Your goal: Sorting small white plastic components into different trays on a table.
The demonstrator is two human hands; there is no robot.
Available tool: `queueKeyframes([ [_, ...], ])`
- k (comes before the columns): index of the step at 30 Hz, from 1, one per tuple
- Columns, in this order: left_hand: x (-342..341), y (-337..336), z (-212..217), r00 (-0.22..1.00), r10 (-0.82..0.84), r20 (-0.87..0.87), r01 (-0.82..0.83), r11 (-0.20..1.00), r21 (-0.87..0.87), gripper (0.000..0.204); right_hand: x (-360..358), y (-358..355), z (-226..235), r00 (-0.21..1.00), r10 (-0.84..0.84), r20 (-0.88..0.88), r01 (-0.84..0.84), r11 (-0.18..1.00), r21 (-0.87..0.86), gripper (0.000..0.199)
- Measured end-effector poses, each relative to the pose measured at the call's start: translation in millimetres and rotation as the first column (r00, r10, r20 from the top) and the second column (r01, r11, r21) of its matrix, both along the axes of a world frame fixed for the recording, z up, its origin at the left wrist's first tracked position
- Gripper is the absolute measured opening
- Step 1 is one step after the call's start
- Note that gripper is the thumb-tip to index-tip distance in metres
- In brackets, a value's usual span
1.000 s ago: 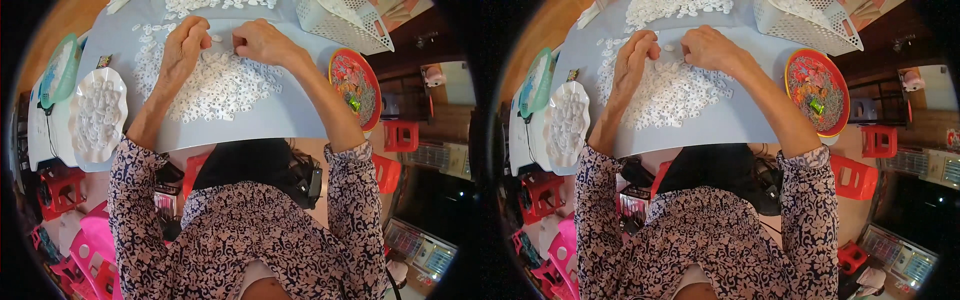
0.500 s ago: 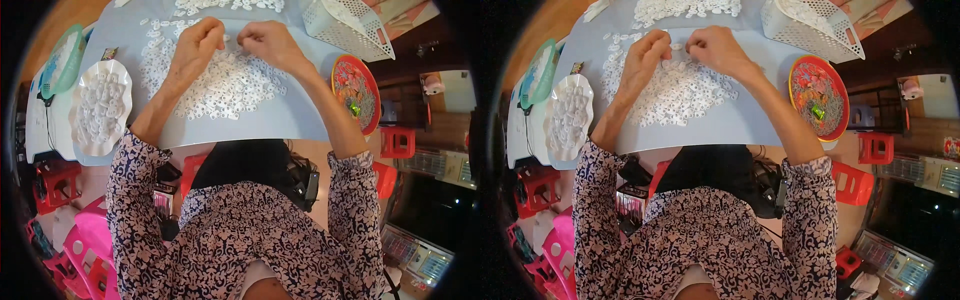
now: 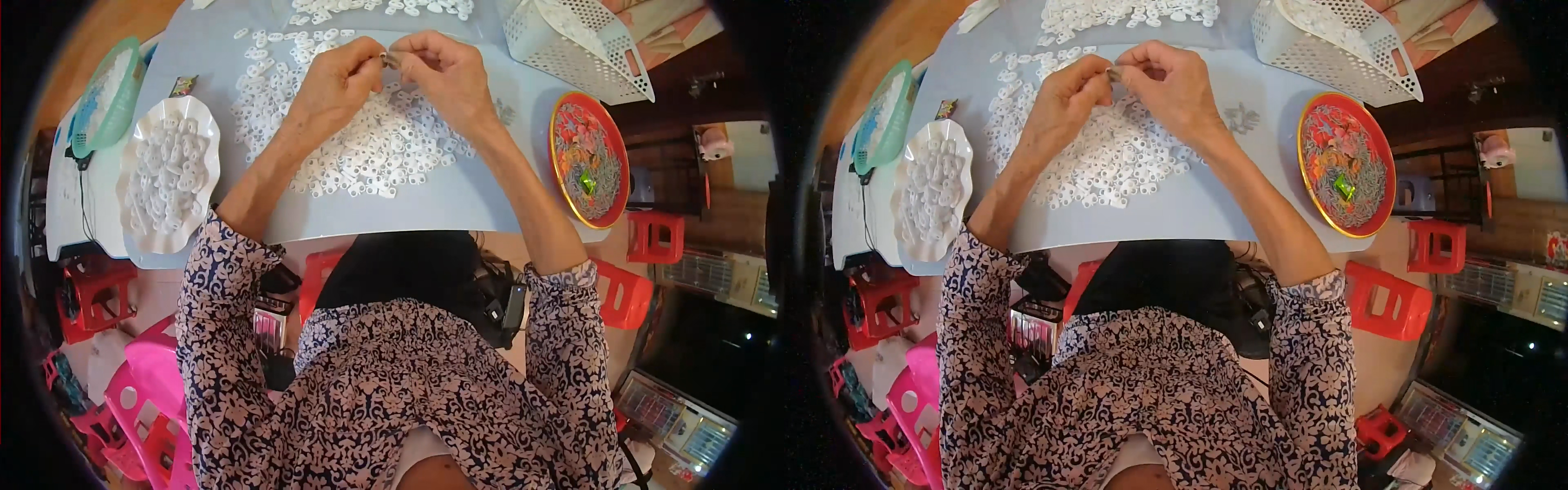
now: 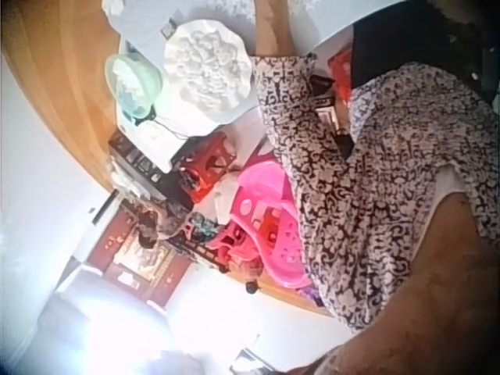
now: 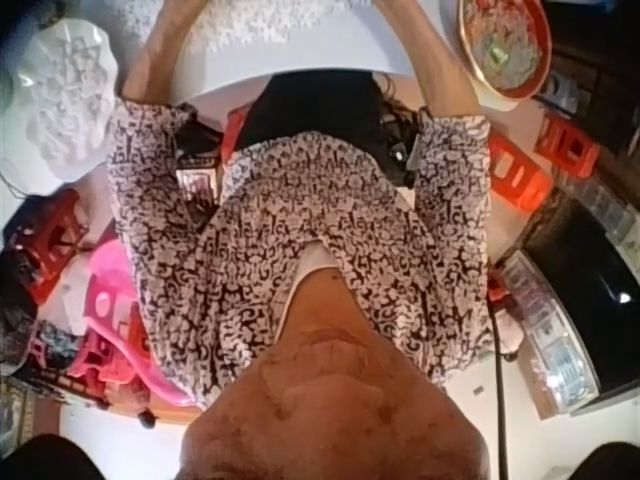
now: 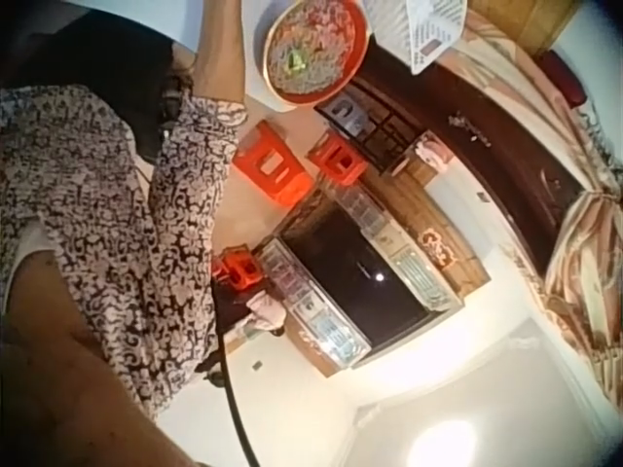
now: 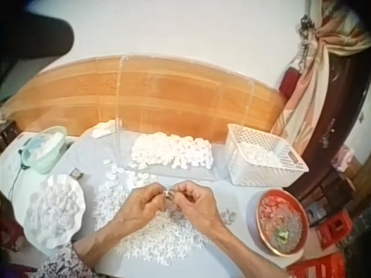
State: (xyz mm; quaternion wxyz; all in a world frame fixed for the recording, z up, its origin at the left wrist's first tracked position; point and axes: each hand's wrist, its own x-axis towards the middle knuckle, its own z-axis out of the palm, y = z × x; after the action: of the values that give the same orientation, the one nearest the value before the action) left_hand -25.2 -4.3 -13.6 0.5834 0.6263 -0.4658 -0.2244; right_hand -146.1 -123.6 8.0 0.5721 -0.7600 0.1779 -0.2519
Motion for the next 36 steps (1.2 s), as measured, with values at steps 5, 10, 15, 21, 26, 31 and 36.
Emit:
queueKeyframes([
  [5, 2, 2, 3, 0.999, -0.050, 0.021, 0.048, 0.995, 0.093, 0.017, 3, 0, -4, 0.999, -0.001, 0.042, 0.005, 0.994, -0.109, 0.008],
  [10, 8, -3, 0, 1.000, 0.000, 0.009, 0.000, 1.000, 0.016, 0.014, 8, 12, -14, 0.990, -0.125, 0.071, 0.130, 0.990, -0.063, 0.010],
  [15, 5, -1, -6, 0.996, 0.009, -0.086, -0.013, 0.999, -0.050, 0.013, 4, 11, -9, 0.988, -0.148, 0.029, 0.151, 0.973, -0.175, 0.013],
  [21, 8, -3, -3, 0.995, -0.016, -0.094, 0.012, 0.999, -0.037, 0.013, -35, -48, 3, 0.989, -0.146, -0.028, 0.121, 0.901, -0.418, 0.016],
  [26, 8, 2, 0, 0.997, 0.000, -0.084, 0.002, 1.000, 0.017, 0.014, -79, -80, 22, 0.902, -0.189, -0.388, -0.106, 0.774, -0.624, 0.012],
  [31, 3, 1, 2, 0.998, 0.008, -0.062, -0.007, 1.000, 0.018, 0.015, -92, -80, 18, 0.868, -0.173, -0.466, -0.187, 0.755, -0.629, 0.010],
  [36, 1, 1, 2, 0.999, 0.006, -0.039, -0.004, 0.999, 0.053, 0.018, -85, -75, 12, 0.879, -0.177, -0.442, -0.224, 0.666, -0.711, 0.011],
])
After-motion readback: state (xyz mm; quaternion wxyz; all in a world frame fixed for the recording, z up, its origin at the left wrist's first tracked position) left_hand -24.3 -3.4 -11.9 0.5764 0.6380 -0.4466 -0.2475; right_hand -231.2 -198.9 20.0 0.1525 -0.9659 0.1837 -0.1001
